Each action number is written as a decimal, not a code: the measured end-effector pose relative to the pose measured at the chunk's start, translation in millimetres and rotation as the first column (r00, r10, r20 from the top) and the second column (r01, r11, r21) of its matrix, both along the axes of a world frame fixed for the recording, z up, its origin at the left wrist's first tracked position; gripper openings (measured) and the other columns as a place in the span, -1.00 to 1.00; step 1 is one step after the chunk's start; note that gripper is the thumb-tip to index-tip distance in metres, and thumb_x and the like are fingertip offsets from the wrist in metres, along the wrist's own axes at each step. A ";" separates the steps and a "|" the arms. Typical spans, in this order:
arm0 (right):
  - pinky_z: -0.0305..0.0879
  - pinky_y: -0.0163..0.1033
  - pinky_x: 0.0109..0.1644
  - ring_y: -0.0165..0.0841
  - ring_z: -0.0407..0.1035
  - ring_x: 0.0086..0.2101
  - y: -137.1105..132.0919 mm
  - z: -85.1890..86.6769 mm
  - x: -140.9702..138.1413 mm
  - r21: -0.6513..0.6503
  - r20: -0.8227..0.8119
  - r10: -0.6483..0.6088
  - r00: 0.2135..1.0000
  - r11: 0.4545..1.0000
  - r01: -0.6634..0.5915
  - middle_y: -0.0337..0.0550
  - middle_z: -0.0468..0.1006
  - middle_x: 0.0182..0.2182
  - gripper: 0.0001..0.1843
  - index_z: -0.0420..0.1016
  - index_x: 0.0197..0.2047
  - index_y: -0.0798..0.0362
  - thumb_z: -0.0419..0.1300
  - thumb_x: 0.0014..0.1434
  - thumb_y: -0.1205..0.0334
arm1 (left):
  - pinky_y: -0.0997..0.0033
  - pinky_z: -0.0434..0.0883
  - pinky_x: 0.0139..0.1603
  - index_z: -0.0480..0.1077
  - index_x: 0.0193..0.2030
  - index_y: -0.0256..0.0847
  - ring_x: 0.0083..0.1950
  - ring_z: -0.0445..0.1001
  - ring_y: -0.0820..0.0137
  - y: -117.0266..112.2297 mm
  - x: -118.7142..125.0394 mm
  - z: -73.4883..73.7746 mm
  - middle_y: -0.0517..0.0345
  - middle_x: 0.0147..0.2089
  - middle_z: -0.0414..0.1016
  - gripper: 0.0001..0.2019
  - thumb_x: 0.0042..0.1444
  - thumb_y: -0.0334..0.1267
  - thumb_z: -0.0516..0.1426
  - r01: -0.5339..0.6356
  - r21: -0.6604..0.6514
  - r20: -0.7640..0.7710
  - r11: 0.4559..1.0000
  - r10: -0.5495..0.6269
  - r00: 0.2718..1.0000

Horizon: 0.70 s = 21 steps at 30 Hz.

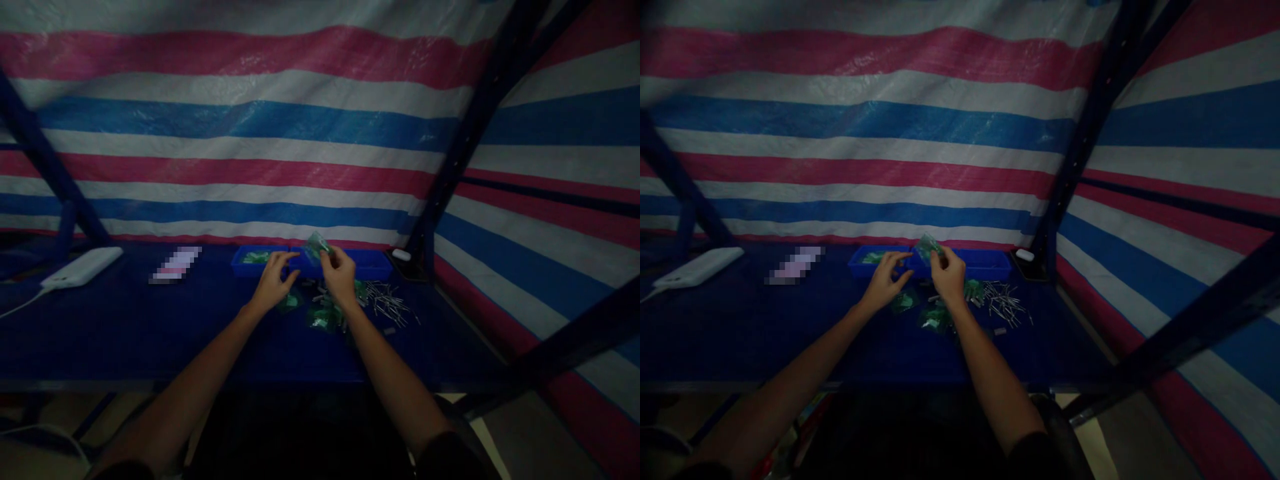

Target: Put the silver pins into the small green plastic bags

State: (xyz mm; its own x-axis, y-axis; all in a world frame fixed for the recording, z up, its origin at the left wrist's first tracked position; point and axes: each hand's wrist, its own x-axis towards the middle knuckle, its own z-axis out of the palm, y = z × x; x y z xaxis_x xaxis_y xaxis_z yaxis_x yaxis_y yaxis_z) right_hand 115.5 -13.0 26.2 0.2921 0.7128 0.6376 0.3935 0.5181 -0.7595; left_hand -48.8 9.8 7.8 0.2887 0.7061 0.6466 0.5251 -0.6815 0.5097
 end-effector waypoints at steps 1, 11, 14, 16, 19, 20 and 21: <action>0.23 -0.31 -0.38 -0.42 0.29 -0.49 -1.0 3.2 3.1 0.098 0.037 -0.109 0.993 0.990 0.105 -0.15 0.46 -0.46 -0.66 0.46 -0.23 0.14 0.00 0.12 0.09 | 0.33 0.35 -0.17 0.27 0.04 -0.22 -0.14 0.36 0.34 1.8 -1.5 -0.7 0.03 -0.11 0.34 -0.61 0.05 -0.19 0.07 0.006 -0.047 -0.050 0.999 -0.008 0.999; 0.17 -0.30 -0.35 -0.34 0.32 -0.49 3.3 2.4 14.4 -0.199 0.538 -0.169 0.826 0.927 0.319 -0.23 0.45 -0.56 -0.49 0.32 0.07 -0.02 0.02 -0.01 0.30 | 0.36 0.32 -0.16 0.41 -0.17 -0.23 -0.19 0.41 0.27 10.7 -21.8 -7.5 0.02 -0.20 0.44 -0.66 -0.10 -0.11 0.15 0.016 -0.350 -0.481 0.937 -0.194 0.855; 0.10 -0.32 -0.41 -0.38 0.23 -0.56 -0.6 1.6 19.2 -0.157 0.331 -0.229 0.916 0.943 0.292 -0.29 0.34 -0.64 -0.61 0.44 -0.13 0.03 -0.06 -0.02 0.32 | 0.43 0.33 -0.28 0.36 -0.20 -0.23 -0.29 0.41 0.35 10.8 -18.2 -8.7 0.11 -0.29 0.43 -0.70 -0.13 -0.19 0.17 0.066 -0.453 -0.373 0.889 -0.256 0.892; 0.07 -0.32 -0.43 -0.40 0.18 -0.58 -2.6 2.1 21.1 -0.138 0.214 -0.247 0.945 0.950 0.279 -0.29 0.29 -0.67 -0.68 0.46 -0.34 0.06 -0.11 -0.03 0.32 | 0.45 0.32 -0.29 0.31 -0.23 -0.22 -0.31 0.38 0.40 10.1 -14.4 -6.4 0.18 -0.34 0.39 -0.75 -0.11 -0.26 0.16 0.128 -0.422 -0.260 0.897 -0.255 0.931; 0.08 -0.32 -0.38 -0.40 0.20 -0.51 -3.5 3.2 15.6 -0.133 0.125 -0.178 0.976 0.972 0.195 -0.26 0.32 -0.62 -0.76 0.38 -0.53 0.07 -0.10 -0.07 0.31 | 0.45 0.29 -0.27 0.26 -0.32 -0.22 -0.31 0.33 0.44 7.1 -9.2 0.4 0.20 -0.36 0.33 -0.89 -0.02 -0.29 0.11 0.119 -0.187 -0.097 0.975 -0.139 0.986; 0.09 -0.33 -0.36 -0.40 0.22 -0.49 -3.5 3.4 11.2 -0.174 0.096 -0.109 0.989 0.977 0.124 -0.25 0.34 -0.59 -0.78 0.36 -0.55 0.07 -0.08 -0.08 0.29 | 0.45 0.28 -0.28 0.25 -0.35 -0.22 -0.32 0.31 0.44 5.6 -7.9 2.7 0.20 -0.37 0.31 -0.91 0.00 -0.29 0.10 0.089 -0.096 -0.052 0.991 -0.094 0.994; 0.10 -0.33 -0.36 -0.40 0.22 -0.48 -3.5 3.2 6.0 -0.250 0.060 -0.014 0.998 0.968 0.029 -0.25 0.35 -0.59 -0.78 0.36 -0.56 0.08 -0.06 -0.06 0.25 | 0.45 0.28 -0.29 0.24 -0.38 -0.22 -0.33 0.30 0.44 4.0 -6.8 4.6 0.20 -0.37 0.29 -0.91 0.02 -0.29 0.10 0.059 -0.011 -0.016 0.998 -0.059 0.998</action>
State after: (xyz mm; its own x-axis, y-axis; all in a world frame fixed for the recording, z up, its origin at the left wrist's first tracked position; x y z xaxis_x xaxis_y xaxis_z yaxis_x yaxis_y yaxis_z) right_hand 121.5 -16.4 29.4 0.2776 0.8458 0.4557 0.4488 0.3052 -0.8399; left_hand -55.6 13.8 12.4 0.3404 0.6943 0.6341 0.4925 -0.7061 0.5088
